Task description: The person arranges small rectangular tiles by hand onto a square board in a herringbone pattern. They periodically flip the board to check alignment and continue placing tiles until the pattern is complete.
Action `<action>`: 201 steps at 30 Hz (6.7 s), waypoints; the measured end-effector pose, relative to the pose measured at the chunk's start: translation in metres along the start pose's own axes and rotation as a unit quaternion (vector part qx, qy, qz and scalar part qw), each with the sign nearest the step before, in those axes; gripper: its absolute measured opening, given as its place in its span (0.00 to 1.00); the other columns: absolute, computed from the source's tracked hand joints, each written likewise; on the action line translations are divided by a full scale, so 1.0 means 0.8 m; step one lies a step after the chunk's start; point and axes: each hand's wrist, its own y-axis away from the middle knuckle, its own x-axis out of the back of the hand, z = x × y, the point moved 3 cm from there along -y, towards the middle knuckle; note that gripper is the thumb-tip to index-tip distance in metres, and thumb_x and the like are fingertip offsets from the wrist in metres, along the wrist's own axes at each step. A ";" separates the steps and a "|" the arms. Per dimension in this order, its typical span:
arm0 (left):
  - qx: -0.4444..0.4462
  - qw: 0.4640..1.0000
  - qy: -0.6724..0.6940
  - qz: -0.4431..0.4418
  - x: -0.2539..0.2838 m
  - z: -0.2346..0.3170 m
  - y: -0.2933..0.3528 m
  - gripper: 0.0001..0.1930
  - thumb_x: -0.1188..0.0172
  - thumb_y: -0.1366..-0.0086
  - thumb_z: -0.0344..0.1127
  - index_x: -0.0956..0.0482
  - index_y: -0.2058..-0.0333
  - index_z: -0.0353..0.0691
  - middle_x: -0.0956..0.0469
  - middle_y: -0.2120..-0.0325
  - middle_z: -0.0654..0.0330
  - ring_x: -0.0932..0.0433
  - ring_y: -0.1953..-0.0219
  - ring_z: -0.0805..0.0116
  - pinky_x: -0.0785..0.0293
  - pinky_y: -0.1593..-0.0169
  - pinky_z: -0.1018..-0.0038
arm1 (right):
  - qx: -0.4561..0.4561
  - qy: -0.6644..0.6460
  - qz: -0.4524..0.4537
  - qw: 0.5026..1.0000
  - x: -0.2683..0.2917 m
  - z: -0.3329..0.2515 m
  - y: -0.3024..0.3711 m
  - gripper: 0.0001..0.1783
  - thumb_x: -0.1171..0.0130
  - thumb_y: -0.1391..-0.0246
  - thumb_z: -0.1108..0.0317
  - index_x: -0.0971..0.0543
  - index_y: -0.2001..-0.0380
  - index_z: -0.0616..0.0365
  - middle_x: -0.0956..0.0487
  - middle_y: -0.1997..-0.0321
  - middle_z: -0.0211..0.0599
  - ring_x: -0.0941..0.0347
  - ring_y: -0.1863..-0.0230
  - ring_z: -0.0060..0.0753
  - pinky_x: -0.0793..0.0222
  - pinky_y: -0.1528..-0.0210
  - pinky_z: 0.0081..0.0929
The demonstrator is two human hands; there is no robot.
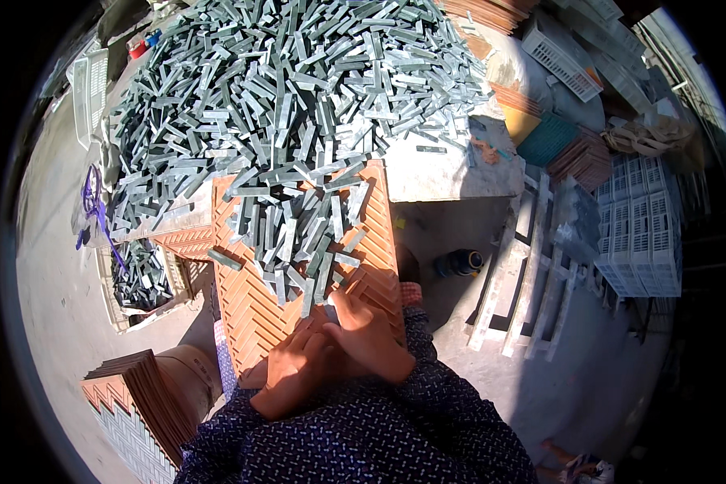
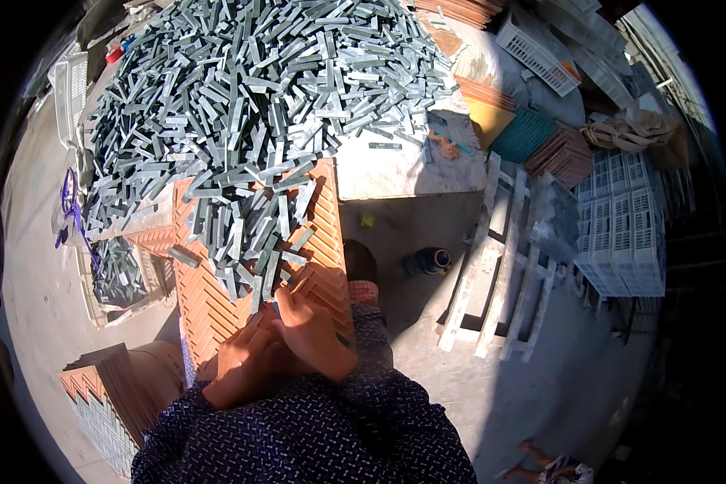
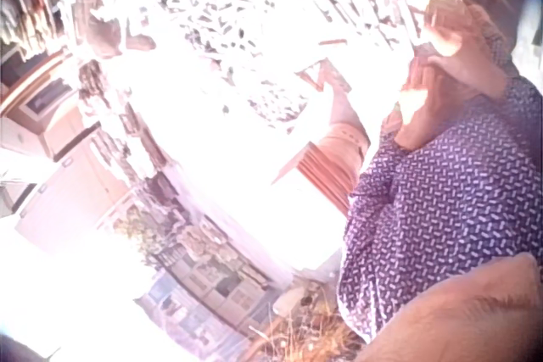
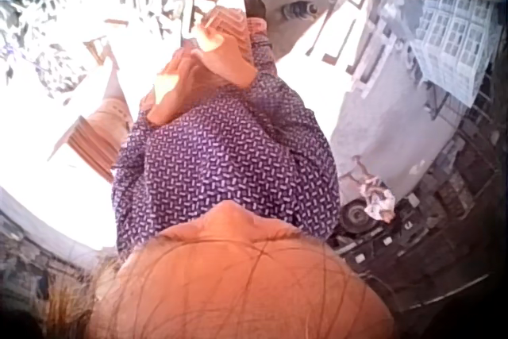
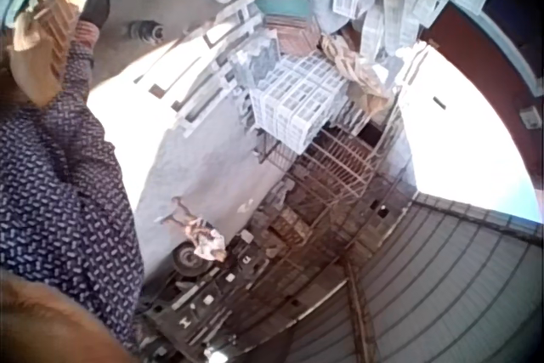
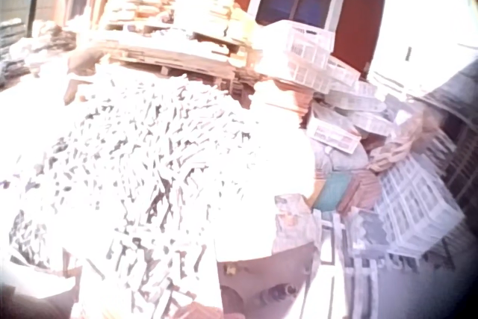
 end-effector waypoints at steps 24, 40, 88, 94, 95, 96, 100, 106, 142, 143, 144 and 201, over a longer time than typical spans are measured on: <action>0.117 0.975 0.187 -0.010 -0.039 -0.010 -0.020 0.12 0.37 0.46 0.31 0.22 0.61 0.39 0.21 0.67 0.53 0.21 0.67 0.54 0.24 0.63 0.67 | -0.086 -0.033 0.071 0.993 0.054 0.071 0.082 0.10 0.40 0.55 0.77 0.22 0.66 0.58 0.23 0.67 0.42 0.27 0.64 0.45 0.30 0.62 0.35; 0.291 0.807 0.500 -0.116 -0.031 -0.006 -0.027 0.08 0.49 0.35 0.30 0.21 0.64 0.34 0.22 0.75 0.63 0.27 0.72 0.78 0.30 0.67 0.79 | -0.103 -0.068 0.099 0.987 0.085 0.076 0.080 0.07 0.43 0.49 0.78 0.22 0.65 0.63 0.21 0.66 0.47 0.23 0.64 0.46 0.28 0.61 0.31; 0.091 0.987 0.080 0.104 0.018 -0.022 -0.048 0.15 0.35 0.47 0.31 0.26 0.61 0.34 0.25 0.70 0.50 0.24 0.68 0.50 0.27 0.68 0.64 | 0.110 0.006 0.017 0.994 0.023 0.031 -0.060 0.13 0.42 0.54 0.79 0.20 0.62 0.57 0.24 0.58 0.41 0.25 0.60 0.44 0.29 0.61 0.33; 0.141 0.984 0.045 0.096 0.026 -0.035 -0.051 0.18 0.35 0.47 0.34 0.28 0.59 0.34 0.26 0.71 0.50 0.24 0.70 0.47 0.28 0.70 0.62 | -0.007 -0.120 0.015 0.993 0.041 0.026 -0.048 0.09 0.43 0.48 0.75 0.23 0.62 0.62 0.22 0.67 0.45 0.23 0.69 0.39 0.29 0.66 0.26; 0.142 0.984 0.049 0.101 0.024 -0.037 -0.049 0.17 0.36 0.46 0.32 0.28 0.59 0.34 0.26 0.71 0.49 0.24 0.70 0.47 0.28 0.70 0.62 | -0.047 -0.157 -0.002 0.986 0.039 0.035 -0.041 0.09 0.44 0.46 0.74 0.23 0.61 0.62 0.20 0.69 0.40 0.23 0.69 0.28 0.30 0.65 0.22; 0.142 0.983 0.053 0.106 0.019 -0.040 -0.047 0.16 0.37 0.46 0.31 0.28 0.59 0.34 0.26 0.71 0.49 0.24 0.71 0.47 0.28 0.70 0.61 | -0.074 -0.187 -0.019 0.979 0.040 0.040 -0.034 0.09 0.45 0.45 0.74 0.23 0.60 0.62 0.20 0.69 0.38 0.23 0.69 0.26 0.30 0.65 0.21; 0.129 0.981 0.068 0.127 0.014 -0.038 -0.049 0.14 0.39 0.45 0.28 0.29 0.60 0.33 0.25 0.71 0.47 0.24 0.72 0.46 0.28 0.71 0.61 | -0.168 -0.310 -0.052 0.934 0.049 0.070 -0.001 0.13 0.45 0.45 0.73 0.25 0.55 0.63 0.20 0.66 0.34 0.25 0.65 0.21 0.30 0.63 0.20; 0.254 0.943 0.202 0.073 0.017 -0.044 -0.046 0.16 0.40 0.49 0.22 0.28 0.59 0.33 0.27 0.81 0.57 0.27 0.79 0.64 0.30 0.72 0.71 | -0.153 -0.263 -0.028 0.952 0.064 0.109 0.028 0.16 0.43 0.47 0.72 0.26 0.53 0.61 0.19 0.63 0.40 0.24 0.63 0.23 0.28 0.61 0.23; 0.228 0.938 0.260 0.038 0.029 -0.073 0.024 0.10 0.35 0.49 0.23 0.23 0.66 0.34 0.25 0.73 0.55 0.23 0.73 0.61 0.28 0.69 0.72 | -0.193 -0.319 -0.056 0.926 0.018 0.068 0.000 0.09 0.45 0.43 0.73 0.23 0.60 0.65 0.24 0.76 0.31 0.29 0.76 0.16 0.33 0.74 0.15; 0.234 0.935 0.263 0.032 0.029 -0.072 0.023 0.10 0.35 0.49 0.23 0.23 0.66 0.34 0.25 0.73 0.55 0.23 0.73 0.62 0.28 0.69 0.72 | -0.169 -0.226 -0.037 0.959 0.022 0.070 0.008 0.10 0.45 0.42 0.69 0.21 0.61 0.64 0.21 0.74 0.35 0.26 0.75 0.22 0.31 0.71 0.20; 0.241 0.933 0.265 0.027 0.029 -0.070 0.023 0.10 0.35 0.49 0.23 0.23 0.66 0.34 0.25 0.73 0.55 0.23 0.73 0.63 0.28 0.69 0.73 | -0.184 -0.203 -0.034 0.961 0.029 0.070 0.015 0.10 0.44 0.45 0.68 0.21 0.62 0.62 0.21 0.73 0.38 0.26 0.72 0.29 0.31 0.68 0.25; 0.061 0.992 0.108 -0.010 -0.028 -0.007 -0.063 0.19 0.32 0.50 0.37 0.24 0.60 0.38 0.22 0.66 0.51 0.20 0.68 0.54 0.23 0.66 0.64 | -0.127 -0.130 -0.002 0.983 0.075 0.099 0.046 0.18 0.40 0.55 0.56 0.26 0.64 0.56 0.22 0.67 0.41 0.25 0.69 0.39 0.29 0.66 0.31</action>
